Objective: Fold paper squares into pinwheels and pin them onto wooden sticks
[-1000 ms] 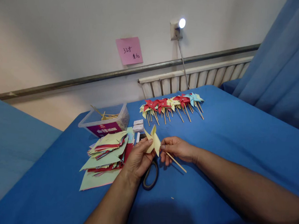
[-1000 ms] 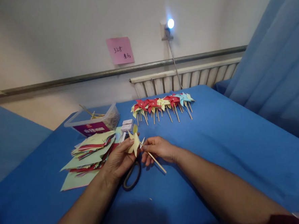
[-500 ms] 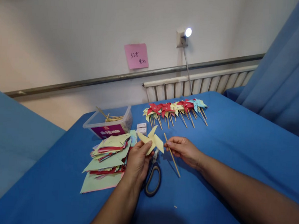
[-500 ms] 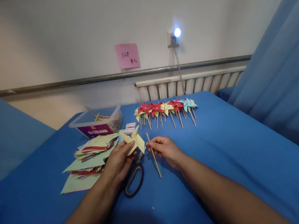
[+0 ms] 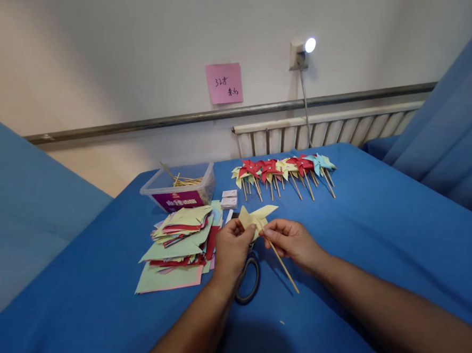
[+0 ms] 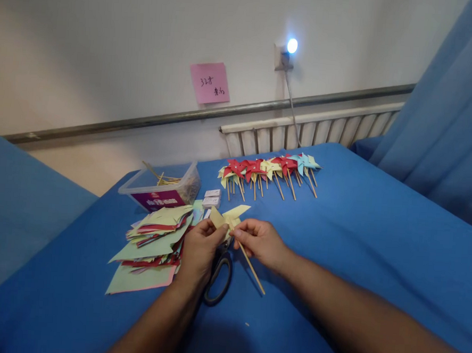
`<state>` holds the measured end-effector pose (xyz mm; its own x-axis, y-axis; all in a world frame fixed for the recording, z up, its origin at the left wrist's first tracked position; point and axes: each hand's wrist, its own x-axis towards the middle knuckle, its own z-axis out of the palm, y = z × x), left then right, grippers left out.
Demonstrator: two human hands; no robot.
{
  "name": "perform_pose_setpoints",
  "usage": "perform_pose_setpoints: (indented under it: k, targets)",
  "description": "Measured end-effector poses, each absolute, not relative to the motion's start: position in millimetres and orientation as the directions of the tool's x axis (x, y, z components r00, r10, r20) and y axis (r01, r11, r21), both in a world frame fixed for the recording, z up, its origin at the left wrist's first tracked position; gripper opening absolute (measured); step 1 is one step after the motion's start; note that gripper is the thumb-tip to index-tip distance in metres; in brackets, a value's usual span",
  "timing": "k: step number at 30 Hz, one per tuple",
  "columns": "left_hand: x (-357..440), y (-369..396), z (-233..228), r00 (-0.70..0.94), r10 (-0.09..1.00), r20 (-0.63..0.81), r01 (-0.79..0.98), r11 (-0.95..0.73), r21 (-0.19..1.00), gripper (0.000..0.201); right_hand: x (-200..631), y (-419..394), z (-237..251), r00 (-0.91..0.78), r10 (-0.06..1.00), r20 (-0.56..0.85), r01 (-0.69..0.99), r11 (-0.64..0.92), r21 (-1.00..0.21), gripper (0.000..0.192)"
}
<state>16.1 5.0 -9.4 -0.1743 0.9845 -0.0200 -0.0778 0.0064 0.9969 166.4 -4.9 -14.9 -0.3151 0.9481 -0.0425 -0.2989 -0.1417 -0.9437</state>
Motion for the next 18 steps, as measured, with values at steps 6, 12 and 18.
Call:
perform_pose_setpoints:
  k: [6,12,18]
  targets:
    - [24.3,-1.8,-8.6,-0.136,0.990,-0.044,-0.124,0.027,0.992,0.024,164.2,-3.9,-19.2,-0.307,0.947,-0.093,-0.234,-0.170,-0.957,0.045]
    - [25.1,-2.7,-6.2,-0.135,0.987,-0.093,-0.214,0.063,0.975,0.029,167.1,-5.1,-18.6,-0.349,0.933,-0.092,-0.208,-0.172,-0.963,0.040]
    - [26.4,-4.4,-3.1,-0.135,0.986,-0.093,-0.254,0.056,0.965,0.032,168.7,-6.4,-16.5,-0.383,0.920,-0.086,-0.211,-0.178,-0.961,0.041]
